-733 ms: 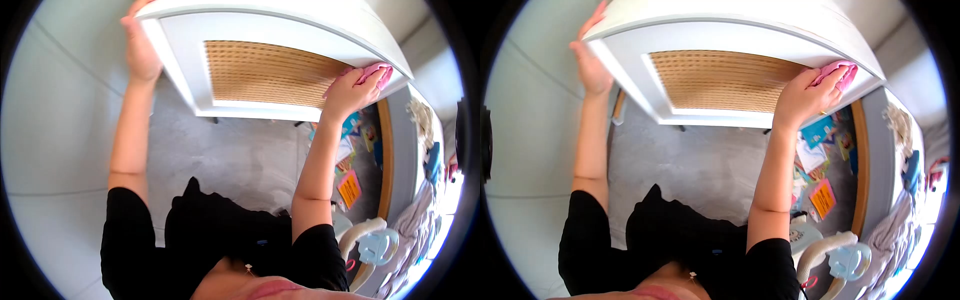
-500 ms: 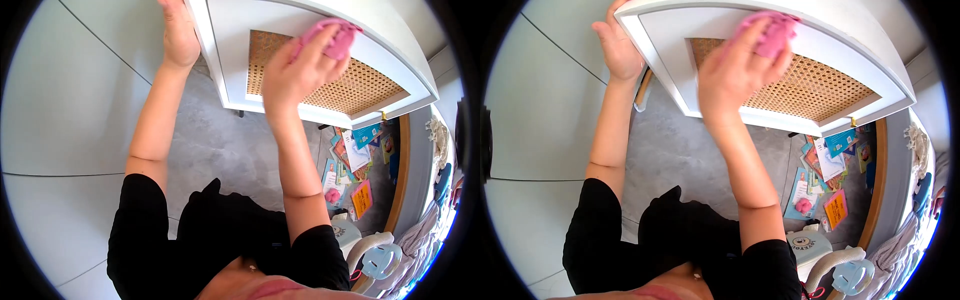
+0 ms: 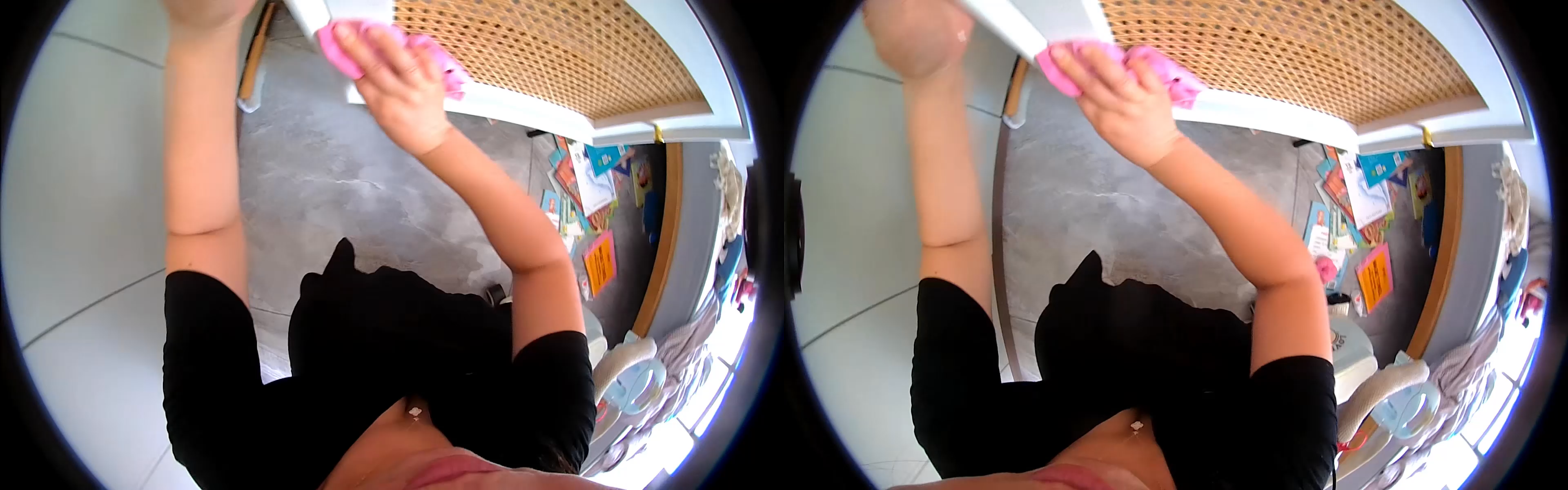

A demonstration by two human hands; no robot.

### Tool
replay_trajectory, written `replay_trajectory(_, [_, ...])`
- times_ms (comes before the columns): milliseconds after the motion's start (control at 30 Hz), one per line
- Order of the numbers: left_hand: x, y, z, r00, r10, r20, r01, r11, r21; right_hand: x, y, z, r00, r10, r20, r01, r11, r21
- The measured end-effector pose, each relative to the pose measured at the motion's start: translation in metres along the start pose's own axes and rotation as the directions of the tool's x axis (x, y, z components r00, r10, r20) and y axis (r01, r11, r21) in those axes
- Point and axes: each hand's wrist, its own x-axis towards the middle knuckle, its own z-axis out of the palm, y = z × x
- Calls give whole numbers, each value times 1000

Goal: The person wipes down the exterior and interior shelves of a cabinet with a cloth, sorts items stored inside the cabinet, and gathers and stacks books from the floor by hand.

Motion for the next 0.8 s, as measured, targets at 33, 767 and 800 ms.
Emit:
replay_trajectory(33, [0,-1,-5,999,2,32,-3,1000,23,-19,-3,7,999,-13,53,14,999,-29])
replay_trajectory(767, [-14,9,2,857,-114,-502,350,845,405,-236,147,-79,862,-60,504,241,922,-304])
replay_trajectory(800, [-15,10,5,854,-119,-506,358,841,405,-247,158,-91,836,-24,548,213,935,-284])
